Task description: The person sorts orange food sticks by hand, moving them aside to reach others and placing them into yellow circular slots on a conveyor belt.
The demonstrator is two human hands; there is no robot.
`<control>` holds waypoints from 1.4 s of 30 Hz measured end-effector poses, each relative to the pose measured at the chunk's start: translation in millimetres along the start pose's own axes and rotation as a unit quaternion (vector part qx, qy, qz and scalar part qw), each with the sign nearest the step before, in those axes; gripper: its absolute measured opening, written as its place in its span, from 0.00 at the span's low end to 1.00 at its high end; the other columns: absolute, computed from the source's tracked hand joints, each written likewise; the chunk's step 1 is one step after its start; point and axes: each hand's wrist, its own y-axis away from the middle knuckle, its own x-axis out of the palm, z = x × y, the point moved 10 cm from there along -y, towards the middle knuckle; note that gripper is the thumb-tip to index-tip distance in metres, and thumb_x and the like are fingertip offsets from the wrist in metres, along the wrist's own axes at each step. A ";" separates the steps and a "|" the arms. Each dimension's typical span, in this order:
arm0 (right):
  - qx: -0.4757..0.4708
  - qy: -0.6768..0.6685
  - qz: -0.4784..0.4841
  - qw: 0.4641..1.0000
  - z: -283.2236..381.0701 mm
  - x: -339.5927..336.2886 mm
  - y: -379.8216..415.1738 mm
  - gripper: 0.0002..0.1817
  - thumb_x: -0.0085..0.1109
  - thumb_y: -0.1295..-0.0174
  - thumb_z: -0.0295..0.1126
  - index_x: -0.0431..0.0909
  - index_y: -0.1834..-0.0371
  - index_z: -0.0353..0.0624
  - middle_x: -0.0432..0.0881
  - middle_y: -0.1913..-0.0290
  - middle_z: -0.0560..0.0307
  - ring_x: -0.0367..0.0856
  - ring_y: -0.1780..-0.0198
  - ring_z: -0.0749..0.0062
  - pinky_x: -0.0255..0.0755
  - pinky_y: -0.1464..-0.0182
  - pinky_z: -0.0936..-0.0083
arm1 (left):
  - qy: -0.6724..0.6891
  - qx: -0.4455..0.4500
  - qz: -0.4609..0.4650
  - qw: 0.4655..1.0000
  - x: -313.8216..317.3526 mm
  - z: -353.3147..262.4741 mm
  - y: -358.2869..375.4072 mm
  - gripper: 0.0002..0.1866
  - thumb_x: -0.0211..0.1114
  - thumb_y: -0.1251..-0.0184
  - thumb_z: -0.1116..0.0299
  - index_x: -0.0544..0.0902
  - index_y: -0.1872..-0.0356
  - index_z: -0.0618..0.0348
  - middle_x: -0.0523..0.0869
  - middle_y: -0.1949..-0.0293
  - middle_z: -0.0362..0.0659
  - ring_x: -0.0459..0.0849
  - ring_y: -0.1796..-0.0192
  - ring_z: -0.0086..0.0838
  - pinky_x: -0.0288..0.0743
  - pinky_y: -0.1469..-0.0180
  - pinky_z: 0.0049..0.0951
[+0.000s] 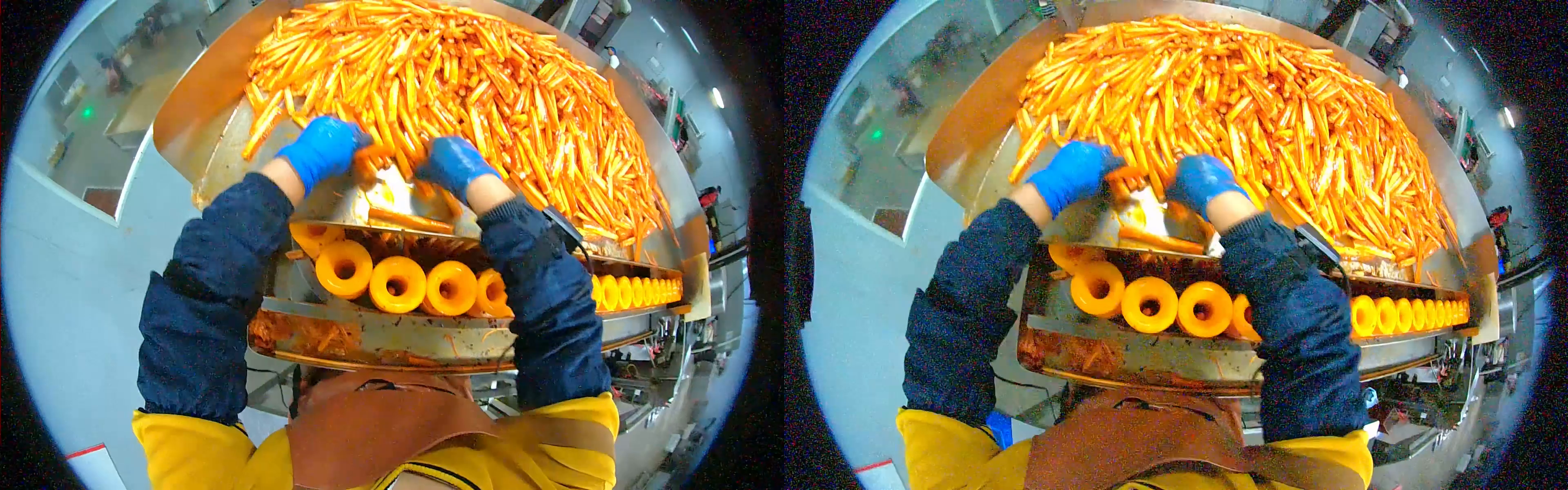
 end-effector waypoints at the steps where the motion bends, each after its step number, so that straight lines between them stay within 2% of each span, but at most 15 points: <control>1: 0.003 0.036 0.022 0.999 -8.3 7.0 3.9 0.19 0.64 0.51 0.45 0.84 0.63 0.43 0.84 0.58 0.43 0.83 0.56 0.48 0.76 0.51 0.61 | 0.016 0.026 -0.008 1.000 -6.9 -11.7 6.3 0.12 0.59 0.46 0.65 0.83 0.60 0.45 0.84 0.66 0.47 0.85 0.63 0.43 0.78 0.61 0.42; 6: -0.010 0.062 0.029 0.998 -43.5 -1.9 41.4 0.19 0.69 0.56 0.45 0.84 0.65 0.44 0.84 0.62 0.43 0.83 0.57 0.48 0.76 0.53 0.59 | 0.056 0.045 -0.021 0.997 -30.3 -38.6 28.7 0.15 0.63 0.44 0.58 0.82 0.58 0.51 0.83 0.64 0.48 0.84 0.60 0.43 0.78 0.60 0.42; 7: -0.011 0.018 0.018 1.000 -48.3 -1.6 48.3 0.19 0.68 0.55 0.43 0.82 0.65 0.41 0.83 0.62 0.42 0.82 0.56 0.47 0.75 0.53 0.58 | 0.045 0.052 -0.104 0.992 -39.4 -36.0 35.9 0.17 0.66 0.43 0.55 0.82 0.58 0.55 0.84 0.61 0.48 0.84 0.57 0.42 0.79 0.58 0.40; 8: -0.011 -0.027 0.006 1.000 -51.4 -0.9 55.2 0.19 0.68 0.54 0.41 0.79 0.64 0.39 0.82 0.62 0.41 0.81 0.56 0.46 0.75 0.52 0.58 | 0.050 0.055 -0.101 0.992 -37.1 -34.3 36.4 0.17 0.66 0.43 0.55 0.82 0.58 0.55 0.84 0.61 0.48 0.84 0.57 0.42 0.79 0.58 0.40; 10: 0.009 -0.010 -0.026 1.000 -52.6 2.4 67.5 0.19 0.66 0.54 0.39 0.79 0.62 0.39 0.83 0.63 0.41 0.81 0.56 0.46 0.75 0.53 0.58 | 0.183 -0.061 -0.269 0.943 -60.1 0.6 46.9 0.16 0.68 0.41 0.56 0.82 0.60 0.58 0.85 0.59 0.48 0.84 0.58 0.41 0.79 0.58 0.36; 12: 0.013 0.051 -0.001 0.999 -56.2 1.2 67.7 0.18 0.65 0.54 0.41 0.82 0.62 0.43 0.83 0.62 0.40 0.82 0.57 0.47 0.76 0.52 0.58 | 0.211 -0.105 -0.270 0.933 -70.1 20.9 53.0 0.19 0.69 0.42 0.54 0.81 0.60 0.59 0.84 0.63 0.49 0.83 0.61 0.46 0.77 0.59 0.39; 14: -0.006 0.053 0.016 0.998 -69.8 4.1 67.8 0.18 0.64 0.53 0.41 0.81 0.62 0.42 0.83 0.62 0.40 0.82 0.57 0.46 0.76 0.52 0.57 | 0.515 -0.203 -0.206 0.807 -63.1 34.7 65.0 0.14 0.66 0.36 0.59 0.82 0.61 0.59 0.86 0.65 0.43 0.84 0.64 0.30 0.77 0.61 0.33; 19: 0.077 -0.095 -0.140 0.983 -112.8 -46.6 111.7 0.17 0.64 0.48 0.39 0.81 0.57 0.45 0.83 0.61 0.42 0.82 0.57 0.50 0.75 0.52 0.61 | 0.628 -0.217 -0.280 0.693 -81.1 21.8 128.3 0.18 0.59 0.31 0.57 0.80 0.52 0.60 0.83 0.55 0.40 0.80 0.55 0.24 0.73 0.49 0.27; 23: 0.065 -0.134 -0.191 0.970 -108.4 -58.6 136.9 0.16 0.63 0.47 0.40 0.81 0.57 0.46 0.83 0.60 0.45 0.83 0.58 0.53 0.75 0.54 0.63 | 0.628 -0.252 -0.245 0.694 -59.3 1.6 162.9 0.20 0.56 0.30 0.56 0.78 0.47 0.62 0.80 0.52 0.40 0.77 0.51 0.23 0.69 0.44 0.26; 26: 0.034 -0.066 -0.247 0.966 -93.2 -69.0 144.5 0.13 0.63 0.47 0.38 0.81 0.60 0.45 0.83 0.60 0.47 0.83 0.59 0.54 0.76 0.55 0.65 | 0.665 -0.247 -0.252 0.658 -44.4 -16.4 174.5 0.21 0.56 0.30 0.53 0.79 0.48 0.59 0.80 0.56 0.37 0.76 0.52 0.22 0.70 0.48 0.26; 29: -0.048 -0.141 -0.352 0.924 -70.3 -100.2 175.4 0.09 0.64 0.47 0.31 0.80 0.62 0.46 0.83 0.61 0.49 0.83 0.62 0.55 0.77 0.59 0.67 | 0.704 -0.288 -0.239 0.603 -26.0 -28.9 186.7 0.20 0.57 0.31 0.54 0.78 0.48 0.58 0.80 0.57 0.38 0.78 0.53 0.25 0.72 0.48 0.26; 32: -0.107 -0.086 -0.335 0.932 -39.8 -105.8 197.1 0.10 0.64 0.49 0.30 0.80 0.62 0.47 0.83 0.64 0.51 0.82 0.64 0.55 0.77 0.62 0.67 | 0.732 -0.316 -0.212 0.565 -3.5 -35.4 196.2 0.18 0.56 0.30 0.57 0.80 0.50 0.61 0.81 0.54 0.40 0.77 0.52 0.23 0.69 0.44 0.25; 36: -0.179 0.170 -0.182 0.952 0.2 -65.1 206.8 0.08 0.56 0.47 0.29 0.78 0.64 0.48 0.80 0.69 0.54 0.82 0.69 0.59 0.76 0.68 0.66 | 0.742 -0.308 -0.199 0.560 -3.2 -45.9 198.7 0.17 0.58 0.31 0.58 0.80 0.50 0.61 0.82 0.55 0.41 0.78 0.51 0.24 0.70 0.44 0.26; 37: -0.206 0.166 -0.174 0.949 6.9 -55.4 208.8 0.09 0.58 0.53 0.29 0.78 0.66 0.46 0.77 0.71 0.53 0.81 0.69 0.59 0.74 0.70 0.66 | 0.743 -0.309 -0.199 0.559 -2.9 -47.2 198.4 0.17 0.58 0.31 0.58 0.80 0.50 0.61 0.82 0.55 0.41 0.78 0.51 0.24 0.70 0.44 0.26; 42: -0.227 0.209 -0.025 0.951 36.8 8.2 200.0 0.05 0.56 0.50 0.30 0.78 0.70 0.45 0.77 0.72 0.54 0.80 0.71 0.60 0.74 0.72 0.66 | 0.736 -0.303 -0.179 0.578 0.5 -58.0 194.0 0.18 0.58 0.31 0.58 0.79 0.49 0.61 0.82 0.53 0.41 0.79 0.50 0.25 0.70 0.44 0.27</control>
